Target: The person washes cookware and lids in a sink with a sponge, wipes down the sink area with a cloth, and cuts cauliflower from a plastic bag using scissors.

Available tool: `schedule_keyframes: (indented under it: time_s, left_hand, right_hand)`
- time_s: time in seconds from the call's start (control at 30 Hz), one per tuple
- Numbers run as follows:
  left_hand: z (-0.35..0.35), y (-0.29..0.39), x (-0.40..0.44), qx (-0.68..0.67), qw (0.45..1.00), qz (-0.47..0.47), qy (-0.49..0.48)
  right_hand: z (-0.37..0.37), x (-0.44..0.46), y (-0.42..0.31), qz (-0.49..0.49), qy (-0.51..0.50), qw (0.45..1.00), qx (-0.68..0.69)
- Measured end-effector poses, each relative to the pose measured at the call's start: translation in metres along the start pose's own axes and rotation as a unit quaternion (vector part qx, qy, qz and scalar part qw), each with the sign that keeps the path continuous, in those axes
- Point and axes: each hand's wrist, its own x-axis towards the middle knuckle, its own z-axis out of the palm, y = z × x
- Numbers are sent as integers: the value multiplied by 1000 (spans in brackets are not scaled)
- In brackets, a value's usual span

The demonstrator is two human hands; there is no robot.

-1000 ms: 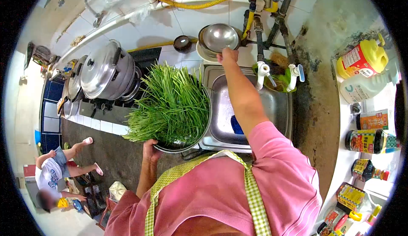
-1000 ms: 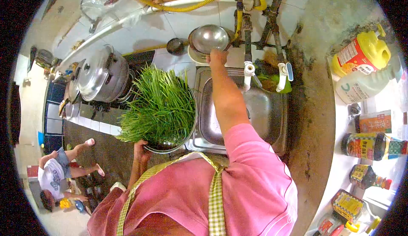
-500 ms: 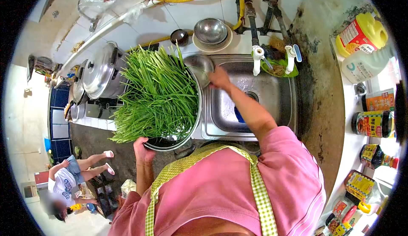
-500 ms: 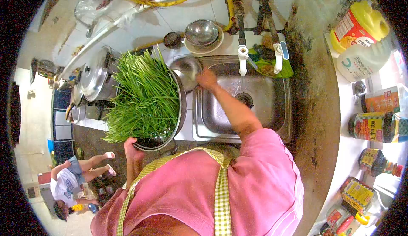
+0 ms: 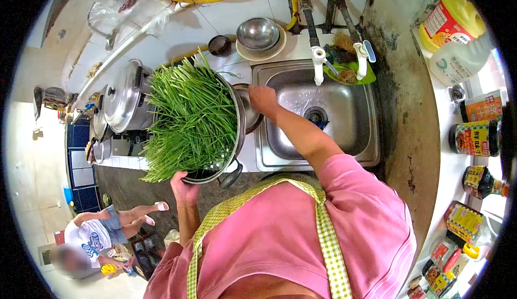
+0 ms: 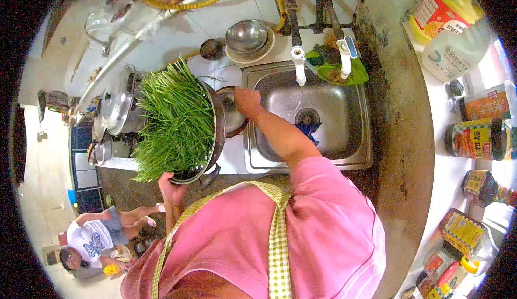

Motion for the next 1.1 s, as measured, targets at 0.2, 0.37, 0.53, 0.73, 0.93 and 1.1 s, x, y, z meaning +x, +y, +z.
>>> schedule_keyframes:
  time_s: [0.2,0.37,0.53,0.73,0.93,1.1]
  left_hand:
    - [7,8,-2,1,1000,-12,-1]
    - [2,8,6,3,1000,12,-8]
    - [6,8,0,18,1000,1,10]
    - [-7,7,13,3,1000,-18,-4]
    - [14,4,3,37,999,-10,25]
    - [5,1,19,19,999,-37,-6]
  right_hand:
    - [-1,7,4,-15,5,1000,-26]
    - [-19,19,2,-50,-72,994,-62]
    - [-26,21,7,-49,-44,998,-9]
    - [-49,4,24,37,-23,997,65]
    - [-3,-26,58,226,24,842,489]
    - [13,-27,62,319,28,690,649]
